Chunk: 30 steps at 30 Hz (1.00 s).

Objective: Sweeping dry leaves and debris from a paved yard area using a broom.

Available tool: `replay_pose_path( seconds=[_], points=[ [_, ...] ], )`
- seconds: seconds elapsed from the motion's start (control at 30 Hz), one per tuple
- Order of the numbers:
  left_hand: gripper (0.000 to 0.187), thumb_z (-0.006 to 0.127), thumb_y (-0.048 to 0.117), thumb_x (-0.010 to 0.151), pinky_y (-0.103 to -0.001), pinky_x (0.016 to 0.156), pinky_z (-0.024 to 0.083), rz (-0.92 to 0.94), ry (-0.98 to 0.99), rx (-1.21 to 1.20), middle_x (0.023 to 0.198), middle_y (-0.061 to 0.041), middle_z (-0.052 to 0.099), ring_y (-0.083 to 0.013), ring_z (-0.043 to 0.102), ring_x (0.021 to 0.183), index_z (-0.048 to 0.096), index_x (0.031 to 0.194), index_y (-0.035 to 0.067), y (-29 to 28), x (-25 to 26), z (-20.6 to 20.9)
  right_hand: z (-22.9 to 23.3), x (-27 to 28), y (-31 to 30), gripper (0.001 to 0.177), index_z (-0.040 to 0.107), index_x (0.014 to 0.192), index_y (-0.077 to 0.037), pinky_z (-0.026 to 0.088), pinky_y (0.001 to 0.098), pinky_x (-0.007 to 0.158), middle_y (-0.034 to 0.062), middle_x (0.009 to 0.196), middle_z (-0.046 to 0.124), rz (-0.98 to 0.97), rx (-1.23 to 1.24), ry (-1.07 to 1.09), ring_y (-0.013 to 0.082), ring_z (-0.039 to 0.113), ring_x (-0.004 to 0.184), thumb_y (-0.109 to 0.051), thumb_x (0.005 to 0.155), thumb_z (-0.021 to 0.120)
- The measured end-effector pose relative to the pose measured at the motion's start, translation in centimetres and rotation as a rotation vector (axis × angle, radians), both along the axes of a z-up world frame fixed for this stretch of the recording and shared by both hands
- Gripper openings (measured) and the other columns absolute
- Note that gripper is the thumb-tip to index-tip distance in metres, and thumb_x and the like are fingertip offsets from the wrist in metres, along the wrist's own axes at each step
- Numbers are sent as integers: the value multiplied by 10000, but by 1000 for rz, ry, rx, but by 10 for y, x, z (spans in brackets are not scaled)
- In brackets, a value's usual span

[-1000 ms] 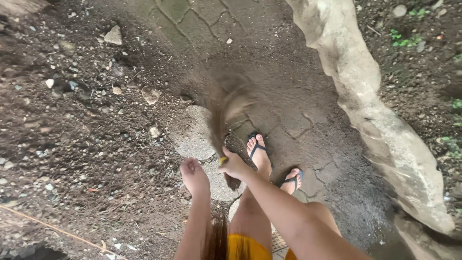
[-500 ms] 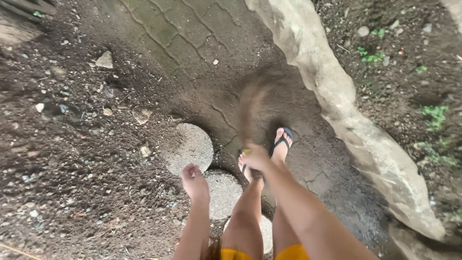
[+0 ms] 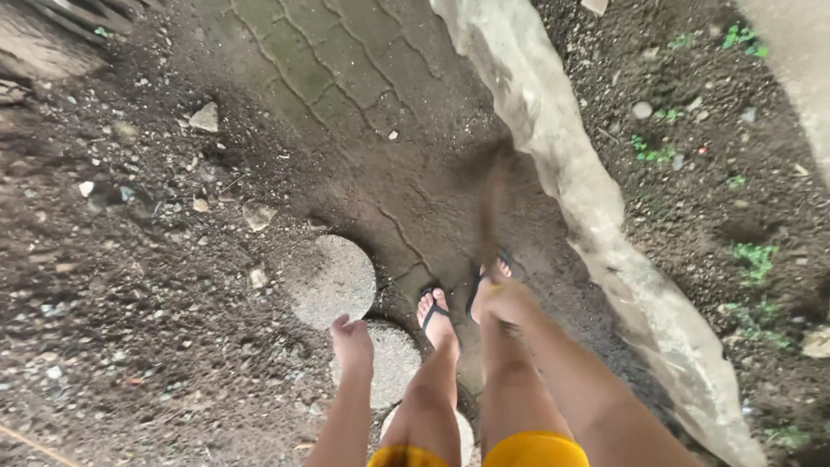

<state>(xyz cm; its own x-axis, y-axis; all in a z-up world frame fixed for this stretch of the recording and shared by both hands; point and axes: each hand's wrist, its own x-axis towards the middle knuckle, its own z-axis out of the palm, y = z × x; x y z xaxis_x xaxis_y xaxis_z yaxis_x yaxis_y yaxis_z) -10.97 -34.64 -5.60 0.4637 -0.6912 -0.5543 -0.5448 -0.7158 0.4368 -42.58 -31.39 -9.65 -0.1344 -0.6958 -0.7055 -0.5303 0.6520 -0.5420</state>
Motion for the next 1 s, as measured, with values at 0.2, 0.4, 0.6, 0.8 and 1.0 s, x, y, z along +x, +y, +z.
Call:
replay_pose_path(
  seconds=[0.2,0.4,0.6,0.8,1.0],
  points=[
    [411,634,140,935,-358,858,564,-171,151,-85,1027,-118,726,-229,715,929,534,1321,40,6,-72,-21,126,-82,-51,909,406,1573,-351,593,412,805,235,1046,746,-74,113,-120,335,751,875,-207,743,747],
    [403,632,71,899,-349,860,549,-51,176,-53,1021,-126,736,-239,710,941,549,1293,57,6,-108,-37,-107,-75,21,608,659,1366,-67,600,375,785,202,1051,814,-197,-7,-317,267,777,932,-204,787,787],
    [267,632,85,957,-374,853,549,-170,162,-144,1060,-155,726,-265,696,966,613,1215,23,-35,-140,0,82,-48,-121,969,353,1592,-350,562,363,780,204,1002,741,245,17,-161,264,727,835,-139,748,779],
    [344,586,85,928,-390,835,572,-123,122,0,1086,-122,720,-271,716,956,594,1270,51,-56,-113,36,50,-129,-122,984,284,1582,-311,602,376,733,160,1054,729,93,193,155,260,741,834,-182,772,828],
    [347,681,125,875,-395,899,537,-83,145,-46,1073,-143,727,-278,694,1014,638,1208,37,-43,-128,-6,106,-48,-182,961,270,1628,-350,603,363,684,186,1033,778,293,267,-269,257,716,750,-36,832,707]
  ],
)
